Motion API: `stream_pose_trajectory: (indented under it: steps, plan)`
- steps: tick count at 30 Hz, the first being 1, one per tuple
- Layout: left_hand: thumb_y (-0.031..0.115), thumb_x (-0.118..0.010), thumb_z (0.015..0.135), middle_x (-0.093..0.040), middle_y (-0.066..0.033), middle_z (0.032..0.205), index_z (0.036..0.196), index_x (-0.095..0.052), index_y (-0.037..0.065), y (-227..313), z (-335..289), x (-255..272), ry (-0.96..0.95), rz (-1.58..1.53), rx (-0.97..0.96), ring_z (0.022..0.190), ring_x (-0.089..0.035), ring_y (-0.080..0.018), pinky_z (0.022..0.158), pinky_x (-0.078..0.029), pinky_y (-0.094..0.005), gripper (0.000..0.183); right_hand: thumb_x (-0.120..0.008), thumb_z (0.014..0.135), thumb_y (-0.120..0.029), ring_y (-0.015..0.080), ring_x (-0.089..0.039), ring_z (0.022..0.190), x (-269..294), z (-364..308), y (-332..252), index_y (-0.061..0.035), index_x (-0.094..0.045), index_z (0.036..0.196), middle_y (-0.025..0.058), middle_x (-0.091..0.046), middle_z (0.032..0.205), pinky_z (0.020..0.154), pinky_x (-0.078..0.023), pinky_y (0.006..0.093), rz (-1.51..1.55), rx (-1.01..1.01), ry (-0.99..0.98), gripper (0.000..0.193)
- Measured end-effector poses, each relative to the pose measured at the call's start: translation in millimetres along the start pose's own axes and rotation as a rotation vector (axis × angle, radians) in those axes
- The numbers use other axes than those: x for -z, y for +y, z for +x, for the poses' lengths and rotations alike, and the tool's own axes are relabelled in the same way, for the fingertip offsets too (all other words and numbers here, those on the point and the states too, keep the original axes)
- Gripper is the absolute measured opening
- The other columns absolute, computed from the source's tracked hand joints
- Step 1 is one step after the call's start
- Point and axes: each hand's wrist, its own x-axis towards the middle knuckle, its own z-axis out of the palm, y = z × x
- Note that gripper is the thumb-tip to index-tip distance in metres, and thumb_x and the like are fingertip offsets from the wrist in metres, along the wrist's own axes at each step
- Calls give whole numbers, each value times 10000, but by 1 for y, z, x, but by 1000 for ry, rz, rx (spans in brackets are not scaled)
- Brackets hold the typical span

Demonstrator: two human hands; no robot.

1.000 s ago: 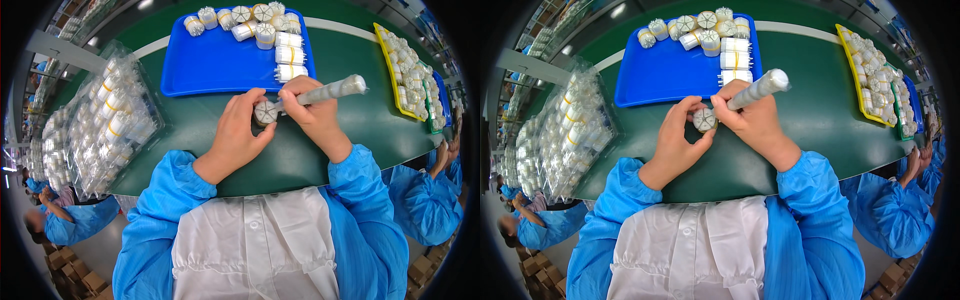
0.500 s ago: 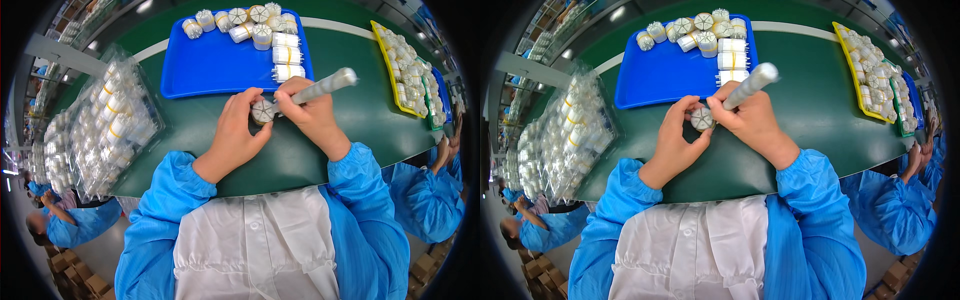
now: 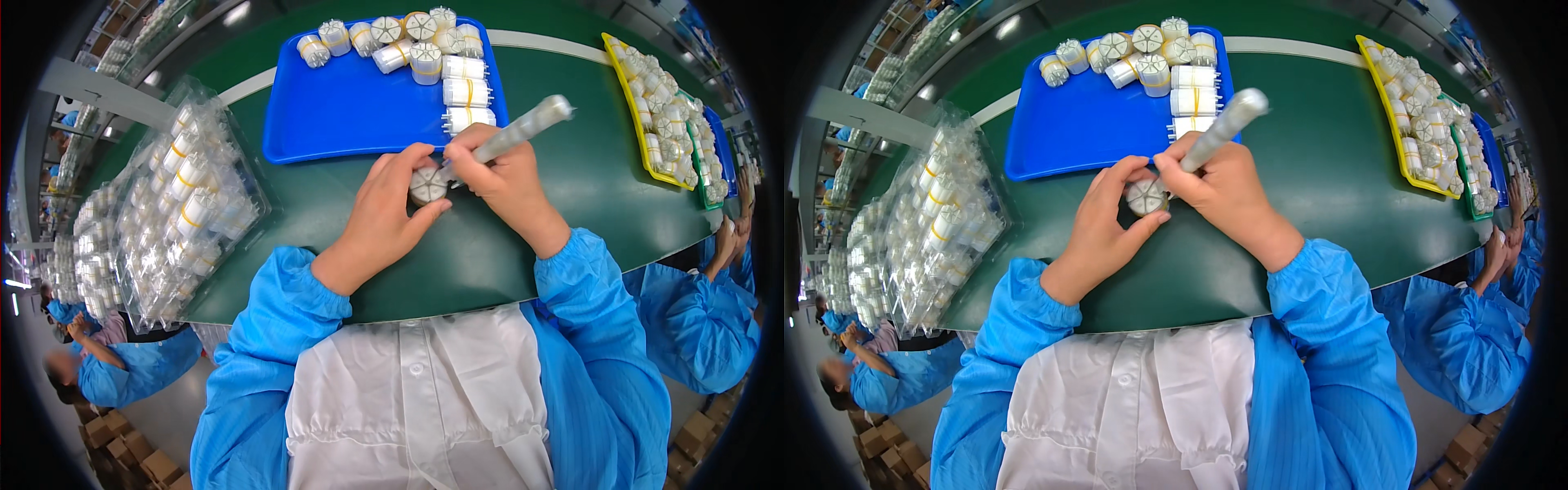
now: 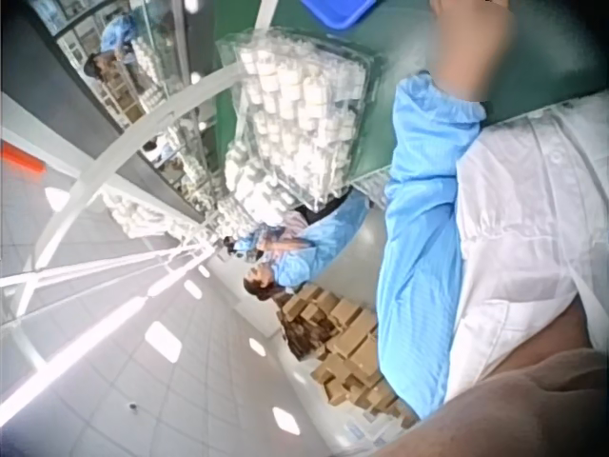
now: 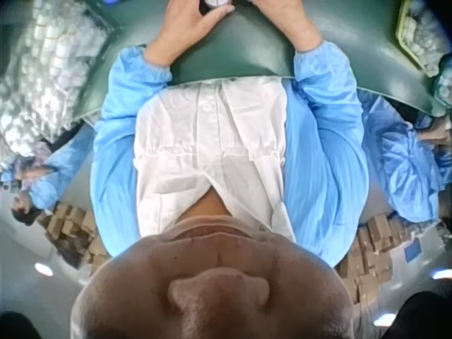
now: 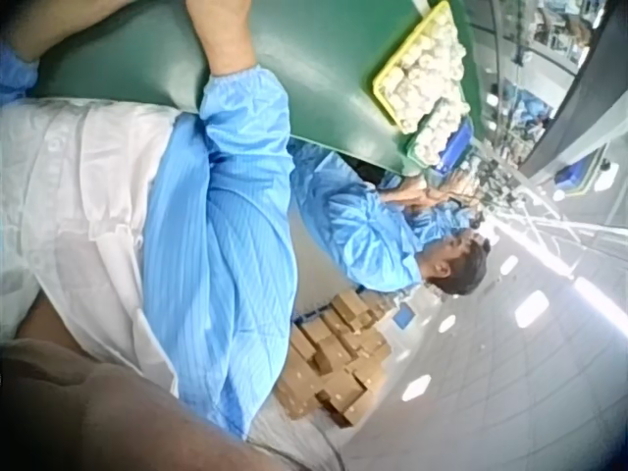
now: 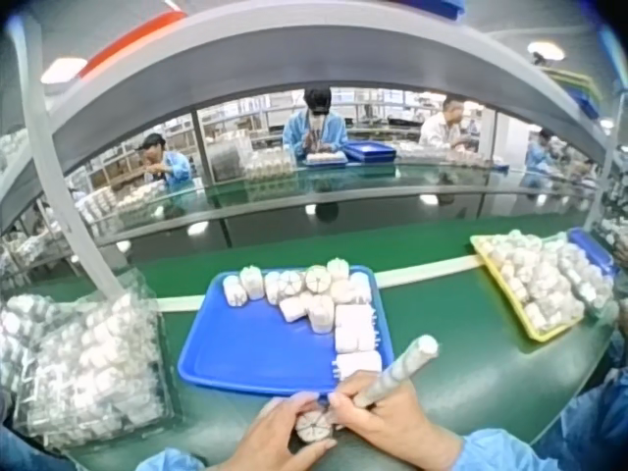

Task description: The person inserts a cylindrical tool into the center of small, white, circular objects arranged on a blue tray. They repeatedly pick up the objects, insert the tool, and place them back onto the tray or into a plastic container. The task involves repetitive manual assembly of small parts in a factory setting.

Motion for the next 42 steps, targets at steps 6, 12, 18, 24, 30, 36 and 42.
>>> stream_pose_trajectory:
  steps: [6,12,18,24,30,36,42]
  plan:
    - [60,-794,807,-642,-157,1152,1333,-534,34,-20,-16,45,195,422,111,1090,-610,-346,946,-493,-423,587,-702,941,-121,71,-584,642,16,7,-10,-3,-699,850,5,-653,725,571,-457,250,-5,9,165,149]
    - [64,-753,831,-629,-151,1167,1282,-573,25,-6,-4,52,296,761,26,1118,-575,-385,1007,-441,-472,487,-690,959,-162,47,-543,585,34,12,-20,-13,-714,876,-8,-618,701,508,-413,219,0,9,301,172]
    - [81,-711,870,-639,-168,1134,1174,-605,23,15,59,-9,147,432,-259,1036,-618,-357,889,-509,-437,327,-689,974,-247,46,-529,554,45,21,-20,-27,-718,889,-11,-613,701,484,-415,205,109,-54,421,238]
    - [153,-716,894,-629,-183,1104,1177,-573,-1,-3,83,-40,-50,376,90,957,-653,-367,822,-545,-442,353,-703,969,-254,48,-523,538,47,23,-12,-29,-715,898,-12,-614,708,476,-421,210,170,-111,409,236]
    - [124,-813,789,-618,-124,1118,1152,-619,35,5,74,-30,165,105,44,946,-643,-271,818,-537,-391,421,-709,960,-213,44,-536,556,41,19,-13,-14,-712,897,-15,-607,671,486,-421,217,118,-95,335,209]
    - [92,-848,730,-647,-101,1072,1105,-674,50,25,34,8,72,241,-107,921,-626,-264,791,-522,-368,415,-712,942,-163,87,-613,631,25,7,-11,3,-704,879,45,-707,741,579,-485,248,65,-35,183,178]
    - [151,-887,710,-678,-108,1070,1143,-678,52,4,3,-4,88,107,-7,936,-627,-297,794,-519,-383,491,-728,907,-113,90,-580,612,7,0,-1,-5,-688,851,34,-675,719,557,-453,272,-91,130,57,128]
